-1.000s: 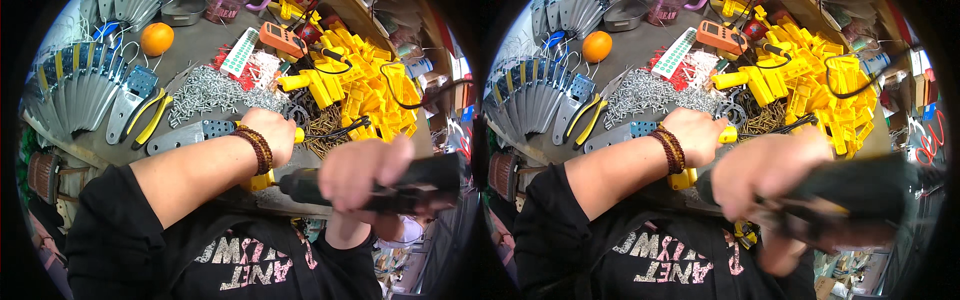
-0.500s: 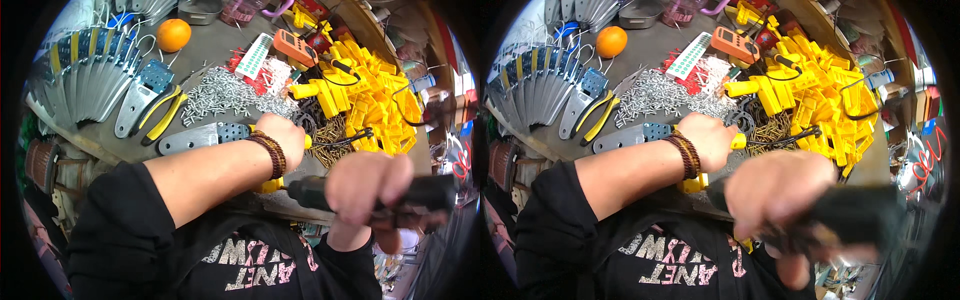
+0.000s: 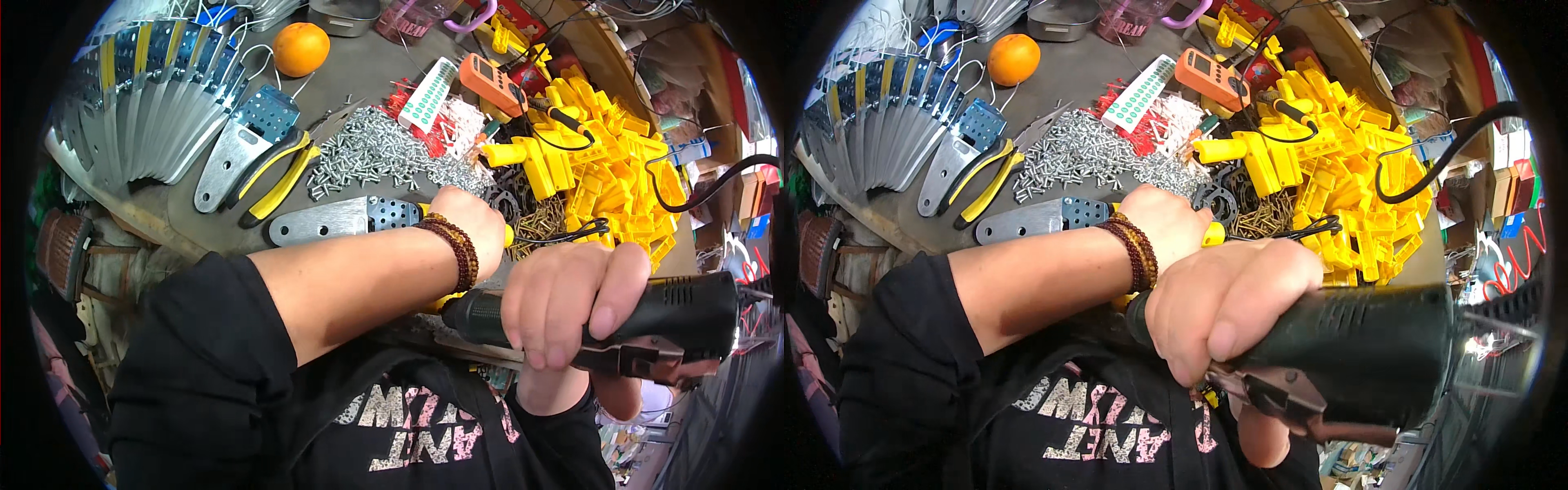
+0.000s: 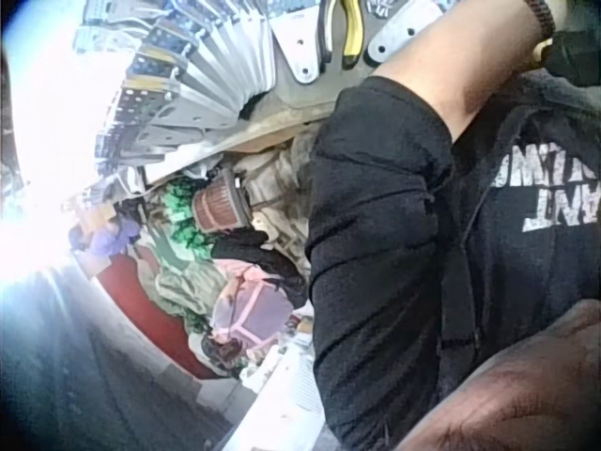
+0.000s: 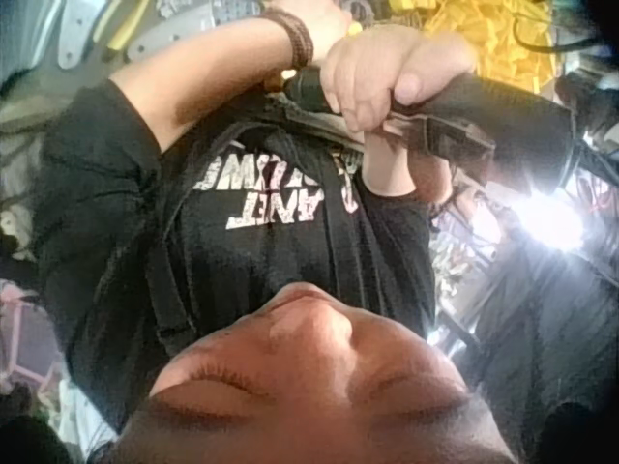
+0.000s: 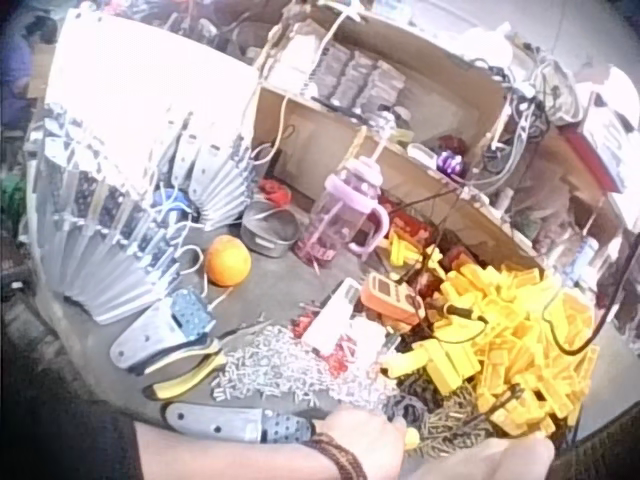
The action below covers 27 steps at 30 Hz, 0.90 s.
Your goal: Assembling a yellow plastic electronic housing with wiring, soldering, and screws.
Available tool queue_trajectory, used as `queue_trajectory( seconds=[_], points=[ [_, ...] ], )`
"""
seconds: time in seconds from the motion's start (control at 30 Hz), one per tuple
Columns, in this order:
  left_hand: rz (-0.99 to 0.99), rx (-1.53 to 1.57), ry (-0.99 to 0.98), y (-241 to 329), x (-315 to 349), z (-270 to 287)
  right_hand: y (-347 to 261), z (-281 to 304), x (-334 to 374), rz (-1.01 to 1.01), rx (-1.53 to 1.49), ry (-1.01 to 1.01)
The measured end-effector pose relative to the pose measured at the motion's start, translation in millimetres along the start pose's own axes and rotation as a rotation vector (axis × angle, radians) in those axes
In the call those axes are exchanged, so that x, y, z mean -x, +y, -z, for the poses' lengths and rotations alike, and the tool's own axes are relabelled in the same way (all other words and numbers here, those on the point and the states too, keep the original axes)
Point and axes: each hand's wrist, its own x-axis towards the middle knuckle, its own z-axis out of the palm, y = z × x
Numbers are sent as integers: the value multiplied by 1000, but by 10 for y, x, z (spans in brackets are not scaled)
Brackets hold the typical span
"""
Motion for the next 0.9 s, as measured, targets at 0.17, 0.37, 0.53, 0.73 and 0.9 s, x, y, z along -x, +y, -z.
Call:
queue_trajectory(
  seconds=[0.17,0.37,0.53,0.73,0.9],
  points=[
    [69,41,-71,69,40,143,29,47,-7,-5,2,-61],
    [31,29,352,289,423,-227,-190,-83,-538,-273,-492,-492],
    [53,191,84,-282,915,218,-642,-106,-33,-21,178,191],
    [128,334,59,-306,928,250,-66,214,-21,17,325,376],
    [73,395,90,-345,874,232,-30,256,-79,-44,316,392]
  ],
)
